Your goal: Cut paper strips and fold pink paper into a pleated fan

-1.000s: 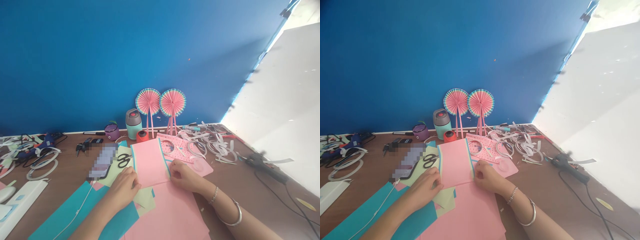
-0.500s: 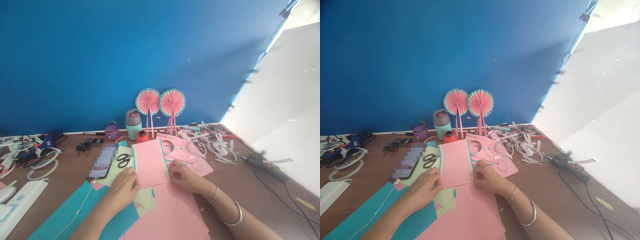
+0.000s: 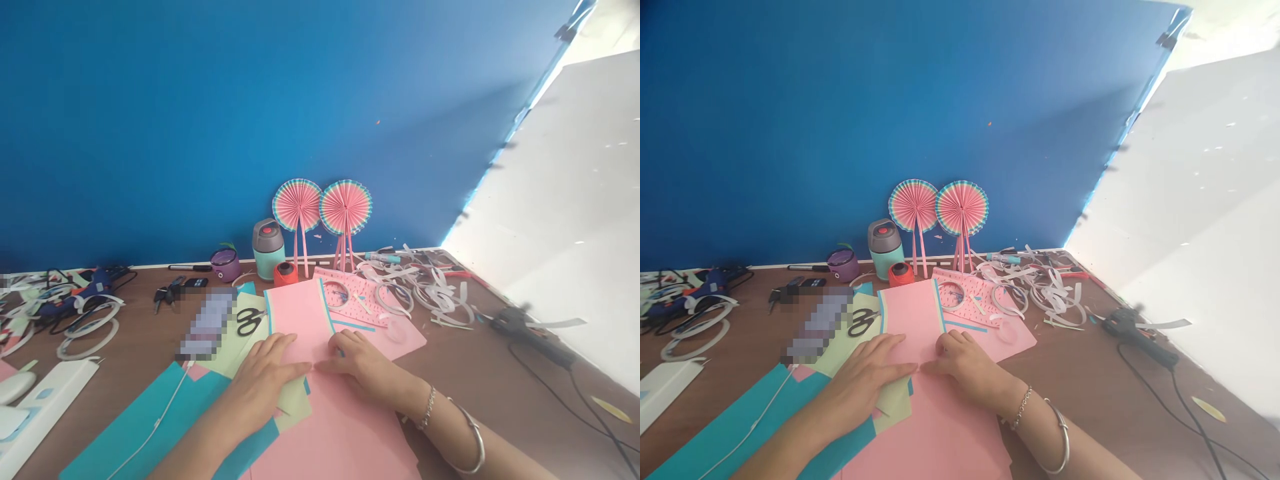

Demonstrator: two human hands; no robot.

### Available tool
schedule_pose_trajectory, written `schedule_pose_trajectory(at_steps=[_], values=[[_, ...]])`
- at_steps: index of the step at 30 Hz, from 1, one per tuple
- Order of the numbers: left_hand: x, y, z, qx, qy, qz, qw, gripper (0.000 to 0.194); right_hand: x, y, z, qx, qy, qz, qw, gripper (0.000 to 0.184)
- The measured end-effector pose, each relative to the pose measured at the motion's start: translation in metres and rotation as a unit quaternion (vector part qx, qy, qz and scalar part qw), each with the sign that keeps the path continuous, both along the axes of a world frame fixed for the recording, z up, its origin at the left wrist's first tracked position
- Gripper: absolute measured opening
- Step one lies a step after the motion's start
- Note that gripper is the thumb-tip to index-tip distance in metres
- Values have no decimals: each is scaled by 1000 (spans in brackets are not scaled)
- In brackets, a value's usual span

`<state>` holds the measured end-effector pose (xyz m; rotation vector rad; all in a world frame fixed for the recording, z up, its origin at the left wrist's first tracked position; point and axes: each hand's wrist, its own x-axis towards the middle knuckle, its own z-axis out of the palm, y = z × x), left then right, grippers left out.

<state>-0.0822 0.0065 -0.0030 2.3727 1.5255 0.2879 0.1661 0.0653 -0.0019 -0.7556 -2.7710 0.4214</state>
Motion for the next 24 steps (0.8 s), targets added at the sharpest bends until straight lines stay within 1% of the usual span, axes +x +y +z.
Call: schedule_pose_trajectory(at_steps=[3,6,10,13,17,20,22,24], values=[[1,0,2,-5,8,-12,1000,82,-1,0,-1,13,-11,2,1000,46],[5,-1,8,-10,16,-15,1000,79,-1,2,-2,19,-16,0,1000,43],[5,-3,12,-20,21,-5,1000,66,0,3,1,12,-15,-10,1000,41],[2,-3,15,-9,26,10,1000,53,2,2,6,9,-15,-22,1000,38],[-3,-3,27,-18,43,36,998,45,6,2,12,6,-13,-49,999,33],[-5,-3,33,-23,23,39,999,47,7,2,13,13,-19,-48,999,31],[-6,0,31,-20,-6,43,999,46,7,2,12,24,-28,-39,999,29],[-7,4,27,-8,-34,56,998,43,6,3,9,34,-35,-35,998,29]])
